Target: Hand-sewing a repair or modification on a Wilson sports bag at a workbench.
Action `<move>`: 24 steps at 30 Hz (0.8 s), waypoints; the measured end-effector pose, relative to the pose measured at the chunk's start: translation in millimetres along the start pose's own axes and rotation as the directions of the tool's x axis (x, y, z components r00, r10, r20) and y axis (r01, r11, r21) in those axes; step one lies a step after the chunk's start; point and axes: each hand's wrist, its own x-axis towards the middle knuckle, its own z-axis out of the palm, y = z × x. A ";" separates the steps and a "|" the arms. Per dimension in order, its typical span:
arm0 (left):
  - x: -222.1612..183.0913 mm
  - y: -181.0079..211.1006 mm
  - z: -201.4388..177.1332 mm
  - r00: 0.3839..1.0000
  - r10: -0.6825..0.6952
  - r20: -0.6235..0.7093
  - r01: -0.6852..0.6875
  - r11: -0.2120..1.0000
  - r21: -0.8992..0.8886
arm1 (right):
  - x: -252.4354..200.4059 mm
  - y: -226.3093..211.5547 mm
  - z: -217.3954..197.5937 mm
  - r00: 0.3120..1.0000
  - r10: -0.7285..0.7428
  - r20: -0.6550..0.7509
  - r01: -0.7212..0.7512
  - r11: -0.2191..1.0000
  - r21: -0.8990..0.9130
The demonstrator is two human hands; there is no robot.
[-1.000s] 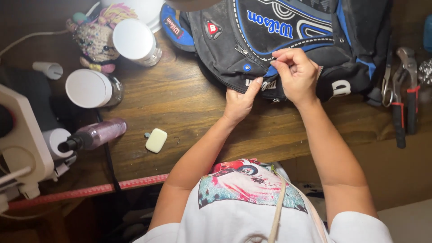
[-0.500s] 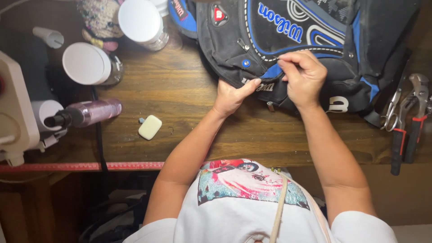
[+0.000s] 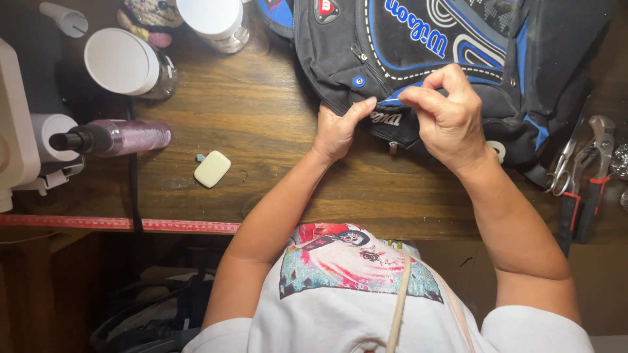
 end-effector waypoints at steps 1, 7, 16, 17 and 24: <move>-0.6 1.8 1.2 1.000 -0.001 -0.002 0.001 1.000 -0.001 | -0.4 -2.6 0.6 1.000 0.000 0.002 0.000 1.000 0.001; -1.0 5.8 5.8 0.999 0.041 0.014 -0.040 0.998 -0.050 | 0.7 -8.7 2.6 0.999 -0.014 -0.044 0.012 0.999 -0.038; 0.8 0.3 7.4 1.000 0.021 0.005 -0.020 0.986 -0.167 | 6.7 -10.9 -3.8 0.997 -0.073 0.010 0.074 0.990 -0.119; 0.6 -1.7 7.0 1.000 0.005 -0.016 -0.007 0.988 -0.155 | 7.5 -11.6 -4.5 0.997 -0.079 0.013 0.080 0.990 -0.119; 0.4 -1.7 6.4 0.999 -0.004 -0.037 -0.001 0.989 -0.146 | 11.9 -12.7 -6.9 0.990 -0.127 0.053 0.134 0.979 -0.153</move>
